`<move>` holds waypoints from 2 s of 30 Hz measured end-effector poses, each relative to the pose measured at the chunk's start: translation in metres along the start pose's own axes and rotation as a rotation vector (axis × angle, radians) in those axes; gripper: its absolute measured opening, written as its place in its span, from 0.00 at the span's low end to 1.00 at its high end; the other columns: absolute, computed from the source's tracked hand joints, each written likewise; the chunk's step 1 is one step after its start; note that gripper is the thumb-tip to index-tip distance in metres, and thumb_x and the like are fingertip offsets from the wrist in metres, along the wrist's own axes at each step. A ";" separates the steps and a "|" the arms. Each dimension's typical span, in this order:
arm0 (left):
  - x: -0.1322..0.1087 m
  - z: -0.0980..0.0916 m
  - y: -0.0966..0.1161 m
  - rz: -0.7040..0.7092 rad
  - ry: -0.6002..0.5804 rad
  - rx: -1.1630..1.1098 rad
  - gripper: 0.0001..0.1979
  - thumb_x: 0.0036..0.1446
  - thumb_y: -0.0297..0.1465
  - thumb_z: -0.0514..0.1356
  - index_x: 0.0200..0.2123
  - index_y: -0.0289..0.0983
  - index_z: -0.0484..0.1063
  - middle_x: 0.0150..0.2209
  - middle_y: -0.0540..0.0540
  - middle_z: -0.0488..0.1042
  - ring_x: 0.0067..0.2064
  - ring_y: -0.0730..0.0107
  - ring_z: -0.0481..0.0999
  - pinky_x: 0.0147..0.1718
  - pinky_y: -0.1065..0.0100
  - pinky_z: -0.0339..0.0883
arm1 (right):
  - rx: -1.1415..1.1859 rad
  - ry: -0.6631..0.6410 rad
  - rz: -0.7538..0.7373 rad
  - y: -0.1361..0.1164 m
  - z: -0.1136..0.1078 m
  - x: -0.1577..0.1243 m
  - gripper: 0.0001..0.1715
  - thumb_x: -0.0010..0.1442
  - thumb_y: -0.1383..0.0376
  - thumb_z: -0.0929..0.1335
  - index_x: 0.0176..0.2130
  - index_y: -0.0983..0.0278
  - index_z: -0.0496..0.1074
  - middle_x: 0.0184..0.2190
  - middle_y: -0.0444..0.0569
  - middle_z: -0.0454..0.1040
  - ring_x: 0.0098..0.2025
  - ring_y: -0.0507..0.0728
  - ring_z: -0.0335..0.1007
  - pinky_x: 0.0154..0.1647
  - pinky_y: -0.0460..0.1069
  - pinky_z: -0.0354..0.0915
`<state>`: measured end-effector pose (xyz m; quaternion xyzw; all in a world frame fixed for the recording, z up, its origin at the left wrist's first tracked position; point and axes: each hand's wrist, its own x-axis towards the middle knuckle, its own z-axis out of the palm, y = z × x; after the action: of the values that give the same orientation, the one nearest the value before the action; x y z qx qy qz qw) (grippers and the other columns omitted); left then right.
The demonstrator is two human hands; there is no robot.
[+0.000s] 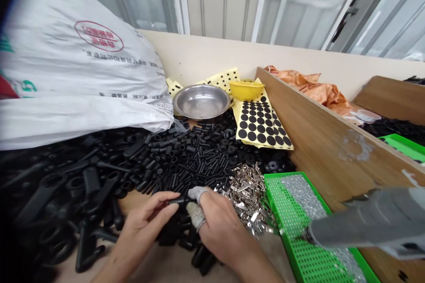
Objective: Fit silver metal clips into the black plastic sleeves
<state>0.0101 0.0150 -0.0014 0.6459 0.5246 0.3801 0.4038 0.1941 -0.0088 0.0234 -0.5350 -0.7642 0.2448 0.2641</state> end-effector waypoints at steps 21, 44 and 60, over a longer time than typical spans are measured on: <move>0.075 -0.049 -0.018 0.165 0.080 0.763 0.10 0.52 0.23 0.53 0.32 0.37 0.73 0.32 0.41 0.76 0.38 0.55 0.72 0.40 0.58 0.65 | -0.430 0.030 -0.016 0.028 0.018 0.092 0.14 0.45 0.79 0.60 0.31 0.64 0.64 0.30 0.50 0.71 0.32 0.58 0.68 0.33 0.49 0.60; 0.019 -0.002 0.017 -0.413 -0.077 -0.882 0.13 0.44 0.36 0.67 0.31 0.34 0.76 0.22 0.48 0.75 0.21 0.79 0.67 0.20 0.79 0.59 | 0.193 0.265 -0.158 0.002 0.019 0.033 0.11 0.58 0.73 0.58 0.32 0.63 0.67 0.29 0.48 0.67 0.31 0.55 0.63 0.31 0.50 0.61; -0.004 -0.009 0.010 0.243 -0.099 0.021 0.09 0.57 0.29 0.55 0.41 0.40 0.73 0.34 0.49 0.76 0.32 0.69 0.74 0.32 0.73 0.67 | 0.495 -0.079 0.273 0.021 0.033 0.012 0.25 0.62 0.50 0.57 0.25 0.63 0.65 0.21 0.43 0.64 0.27 0.53 0.63 0.26 0.45 0.59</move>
<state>0.0051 0.0110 0.0112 0.7269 0.4257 0.3884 0.3736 0.1828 0.0062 -0.0129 -0.5423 -0.6116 0.4779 0.3216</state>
